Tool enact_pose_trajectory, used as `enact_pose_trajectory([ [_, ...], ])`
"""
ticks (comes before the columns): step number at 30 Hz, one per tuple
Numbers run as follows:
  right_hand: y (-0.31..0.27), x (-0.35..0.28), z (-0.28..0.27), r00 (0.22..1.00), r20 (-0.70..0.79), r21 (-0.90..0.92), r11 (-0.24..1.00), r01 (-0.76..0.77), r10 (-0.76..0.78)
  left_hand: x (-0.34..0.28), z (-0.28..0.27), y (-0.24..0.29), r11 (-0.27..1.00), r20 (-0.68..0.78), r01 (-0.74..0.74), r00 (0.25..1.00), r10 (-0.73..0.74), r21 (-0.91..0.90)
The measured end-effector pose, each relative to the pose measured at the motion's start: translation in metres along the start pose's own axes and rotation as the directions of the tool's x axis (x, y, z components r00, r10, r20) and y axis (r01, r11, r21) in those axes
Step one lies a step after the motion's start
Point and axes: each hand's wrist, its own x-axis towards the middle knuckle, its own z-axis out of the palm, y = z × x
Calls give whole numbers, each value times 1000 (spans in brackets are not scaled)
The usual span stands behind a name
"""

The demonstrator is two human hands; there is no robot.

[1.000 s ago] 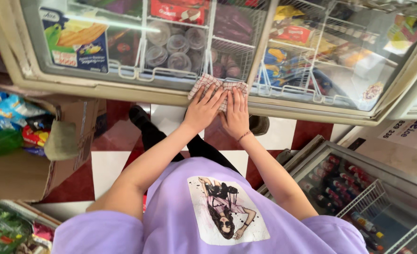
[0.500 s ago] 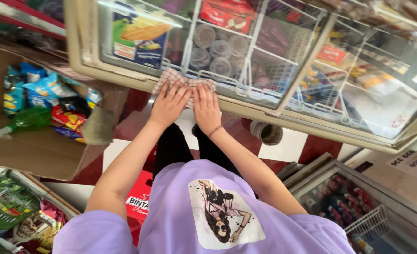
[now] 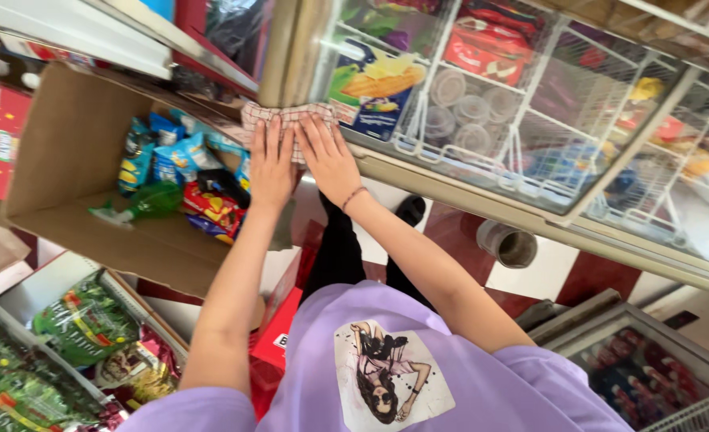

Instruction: The person sprays a cleaning liquid from a bottle onto the glass lids of a freezer unit and wipes them with a grey cloth, then uses a checkered cloth to wipe the metal frames and some adjacent storage shelving.

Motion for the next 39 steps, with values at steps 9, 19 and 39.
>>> enact_pose_trajectory([
  [9, 9, 65, -14, 957, -142, 541, 830, -140, 254, 87, -26, 9, 942, -82, 59, 993, -91, -332],
  [19, 86, 132, -41, 934, -160, 679, 722, -132, 320, 206, -34, 9, 918, -48, -26, 999, 7, -396],
  [39, 61, 61, -69, 999, 12, 317, 947, -52, 51, 97, -40, 24, 970, 22, -10, 1000, 16, -243],
])
